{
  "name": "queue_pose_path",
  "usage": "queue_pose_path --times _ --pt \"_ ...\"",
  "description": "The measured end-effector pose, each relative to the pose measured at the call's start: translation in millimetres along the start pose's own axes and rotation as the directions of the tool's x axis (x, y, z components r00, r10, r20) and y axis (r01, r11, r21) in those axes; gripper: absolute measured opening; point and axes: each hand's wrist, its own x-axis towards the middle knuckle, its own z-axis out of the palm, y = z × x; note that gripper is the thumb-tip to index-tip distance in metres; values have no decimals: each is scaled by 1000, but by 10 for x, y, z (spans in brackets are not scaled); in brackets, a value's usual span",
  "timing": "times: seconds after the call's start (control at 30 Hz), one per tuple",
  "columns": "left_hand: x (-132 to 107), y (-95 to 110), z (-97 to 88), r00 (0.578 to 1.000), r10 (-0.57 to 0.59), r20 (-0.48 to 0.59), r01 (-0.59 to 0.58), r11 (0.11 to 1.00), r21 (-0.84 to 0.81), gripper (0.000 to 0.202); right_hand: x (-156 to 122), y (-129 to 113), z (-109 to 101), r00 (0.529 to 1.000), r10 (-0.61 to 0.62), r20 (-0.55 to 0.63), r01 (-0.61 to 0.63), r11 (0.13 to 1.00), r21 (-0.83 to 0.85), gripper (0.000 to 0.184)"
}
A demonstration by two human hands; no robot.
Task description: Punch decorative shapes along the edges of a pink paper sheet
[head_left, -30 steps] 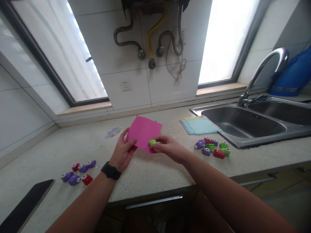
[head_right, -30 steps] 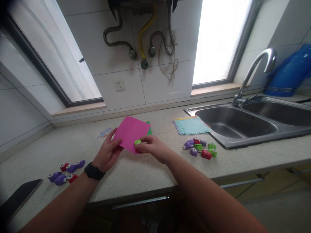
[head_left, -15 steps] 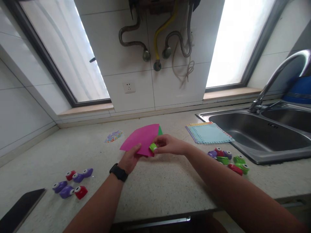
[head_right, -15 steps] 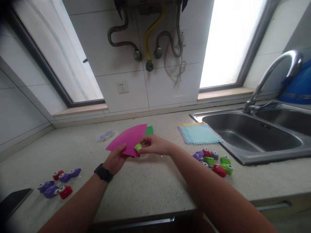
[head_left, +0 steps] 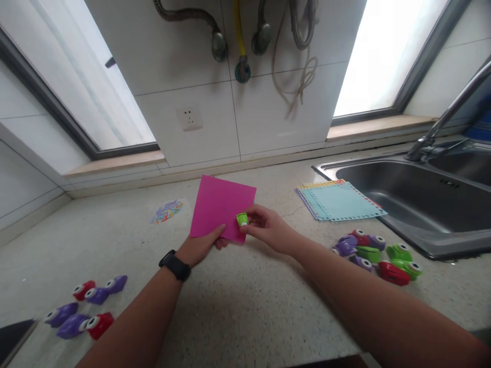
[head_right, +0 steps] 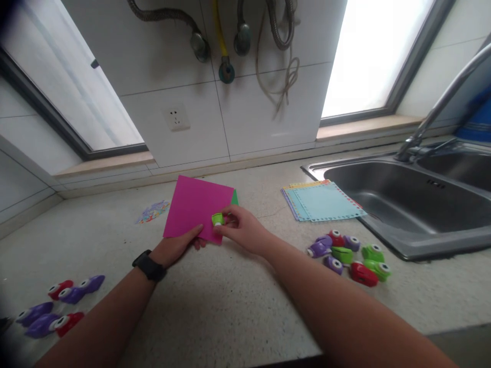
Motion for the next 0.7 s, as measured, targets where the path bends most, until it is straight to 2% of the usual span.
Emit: queue_pose_path --times 0.1,0.23,0.33,0.43,0.5,0.6,0.7 --pt "43 -12 23 1000 -1 7 1 999 -46 49 25 -11 -47 997 8 -82 -3 998 56 34" --pt "81 8 63 999 -39 -11 35 975 -220 56 42 -62 -53 987 6 -163 32 973 230 33" --pt "71 37 119 999 -19 -32 7 940 -340 53 28 -90 -38 985 15 -171 39 950 310 35" --pt "31 61 176 998 44 -42 -58 901 -429 43 9 -99 -30 988 12 -157 39 948 315 35" --pt "-1 81 199 998 67 0 -61 904 -423 41 -2 -108 -29 990 3 -142 39 956 289 34" --pt "-30 118 200 996 64 68 -40 952 -304 46 -9 -136 -34 993 -5 -120 37 964 263 33" --pt "-30 160 172 998 64 24 -58 981 -185 53 -3 -165 -64 991 -12 -130 49 957 286 34"
